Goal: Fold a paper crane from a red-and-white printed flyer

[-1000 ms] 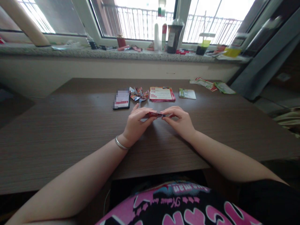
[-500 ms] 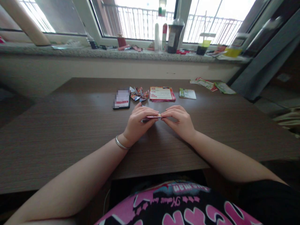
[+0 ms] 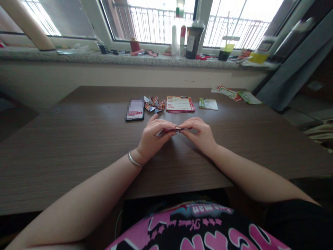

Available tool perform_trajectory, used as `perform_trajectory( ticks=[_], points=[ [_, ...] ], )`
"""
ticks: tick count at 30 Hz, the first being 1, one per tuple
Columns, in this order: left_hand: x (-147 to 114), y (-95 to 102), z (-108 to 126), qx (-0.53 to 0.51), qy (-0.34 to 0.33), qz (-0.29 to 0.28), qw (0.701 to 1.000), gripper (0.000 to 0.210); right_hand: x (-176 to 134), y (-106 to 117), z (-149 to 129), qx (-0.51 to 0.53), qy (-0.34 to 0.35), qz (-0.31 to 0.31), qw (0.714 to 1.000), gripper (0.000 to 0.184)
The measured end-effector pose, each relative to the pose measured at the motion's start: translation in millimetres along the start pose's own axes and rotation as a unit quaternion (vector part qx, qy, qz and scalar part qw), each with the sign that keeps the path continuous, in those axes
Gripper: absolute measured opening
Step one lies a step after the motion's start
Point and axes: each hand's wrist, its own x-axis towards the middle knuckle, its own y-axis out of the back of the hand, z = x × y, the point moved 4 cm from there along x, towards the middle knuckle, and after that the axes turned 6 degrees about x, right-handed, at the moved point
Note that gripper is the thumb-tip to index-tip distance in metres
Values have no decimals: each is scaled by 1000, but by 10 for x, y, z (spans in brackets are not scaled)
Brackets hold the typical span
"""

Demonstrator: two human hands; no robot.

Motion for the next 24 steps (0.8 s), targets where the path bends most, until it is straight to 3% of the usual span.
perform_trajectory(
  ticks=[4, 9, 24],
  points=[
    [-14, 42, 17, 11, -41, 27, 999, 46, 0, 27, -7, 3, 4, 9, 1000, 9],
    [18, 95, 79, 31, -76, 32, 996, 16, 3, 42, 2, 6, 19, 11, 1000, 8],
    [18, 82, 69, 17, -10, 24, 1000, 8, 13, 47, -50, -16, 37, 13, 999, 5]
  ],
)
